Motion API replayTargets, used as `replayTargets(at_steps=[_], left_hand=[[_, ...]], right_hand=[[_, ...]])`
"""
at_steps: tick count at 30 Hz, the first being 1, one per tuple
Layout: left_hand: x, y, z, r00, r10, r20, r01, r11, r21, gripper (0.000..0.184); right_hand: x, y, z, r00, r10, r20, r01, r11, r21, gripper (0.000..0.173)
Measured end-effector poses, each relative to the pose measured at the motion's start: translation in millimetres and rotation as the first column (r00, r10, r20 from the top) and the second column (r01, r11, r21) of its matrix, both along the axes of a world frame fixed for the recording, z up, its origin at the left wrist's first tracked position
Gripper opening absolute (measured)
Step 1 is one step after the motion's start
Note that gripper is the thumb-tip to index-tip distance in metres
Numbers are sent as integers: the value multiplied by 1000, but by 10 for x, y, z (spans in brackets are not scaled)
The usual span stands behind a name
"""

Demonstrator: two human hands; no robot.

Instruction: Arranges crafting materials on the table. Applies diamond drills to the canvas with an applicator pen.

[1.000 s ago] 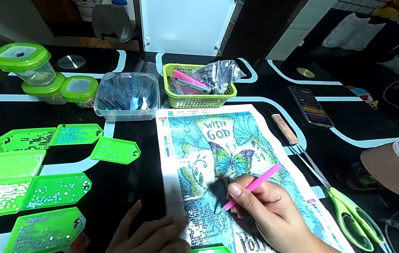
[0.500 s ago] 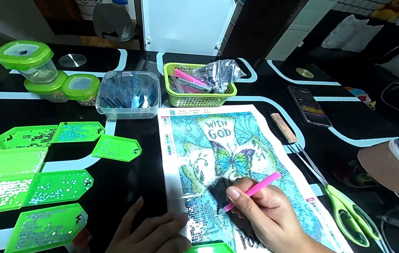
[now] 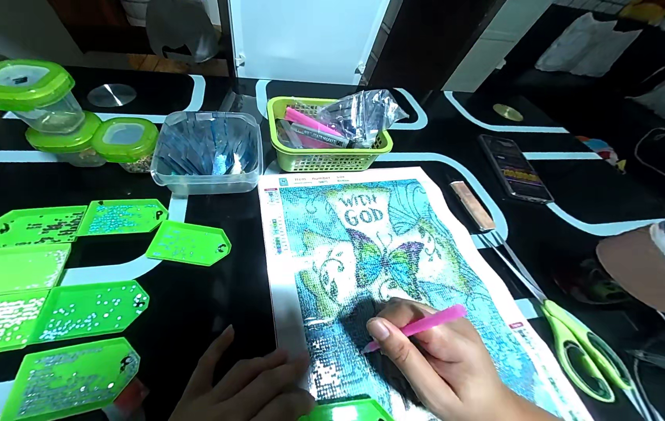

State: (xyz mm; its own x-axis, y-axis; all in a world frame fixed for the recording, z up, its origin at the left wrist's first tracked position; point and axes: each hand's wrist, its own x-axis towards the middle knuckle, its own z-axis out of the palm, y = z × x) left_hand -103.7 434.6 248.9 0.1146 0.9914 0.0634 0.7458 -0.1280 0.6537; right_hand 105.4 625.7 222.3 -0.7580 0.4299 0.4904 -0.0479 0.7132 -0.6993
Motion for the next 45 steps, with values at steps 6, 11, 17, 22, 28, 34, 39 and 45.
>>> replayTargets(at_steps=[6, 11, 17, 22, 28, 34, 39, 45], left_hand=[[2, 0, 10, 1000, 2, 0, -2, 1000, -3, 43], [1, -5, 7, 1000, 3, 8, -3, 1000, -5, 43], [0, -7, 0, 1000, 0, -2, 0, 1000, -4, 43], [1, -7, 2, 1000, 2, 0, -2, 1000, 5, 43], [3, -4, 5, 1000, 0, -9, 0, 1000, 3, 43], [-2, -7, 2, 1000, -4, -9, 4, 1000, 8, 43], [1, -16, -25, 1000, 3, -7, -3, 1000, 21, 45], [15, -7, -31, 1000, 2, -18, -1, 1000, 27, 44]], right_hand=[[-3, -52, 30, 999, -30, 14, 27, 984, 177, 27], [-2, -45, 38, 999, -27, 27, 22, 982, 185, 28], [4, -39, 39, 1000, -14, 28, 9, 986, 168, 27], [21, -21, 42, 999, 35, 22, -37, 995, 93, 26], [14, -15, 49, 999, 44, 27, -46, 994, 98, 27], [54, 123, 138, 999, 18, -26, -25, 958, -285, 26], [138, 283, 499, 968, -205, -146, 155, 943, -295, 21], [252, 271, 713, 971, -200, -129, 157, 945, -286, 18]])
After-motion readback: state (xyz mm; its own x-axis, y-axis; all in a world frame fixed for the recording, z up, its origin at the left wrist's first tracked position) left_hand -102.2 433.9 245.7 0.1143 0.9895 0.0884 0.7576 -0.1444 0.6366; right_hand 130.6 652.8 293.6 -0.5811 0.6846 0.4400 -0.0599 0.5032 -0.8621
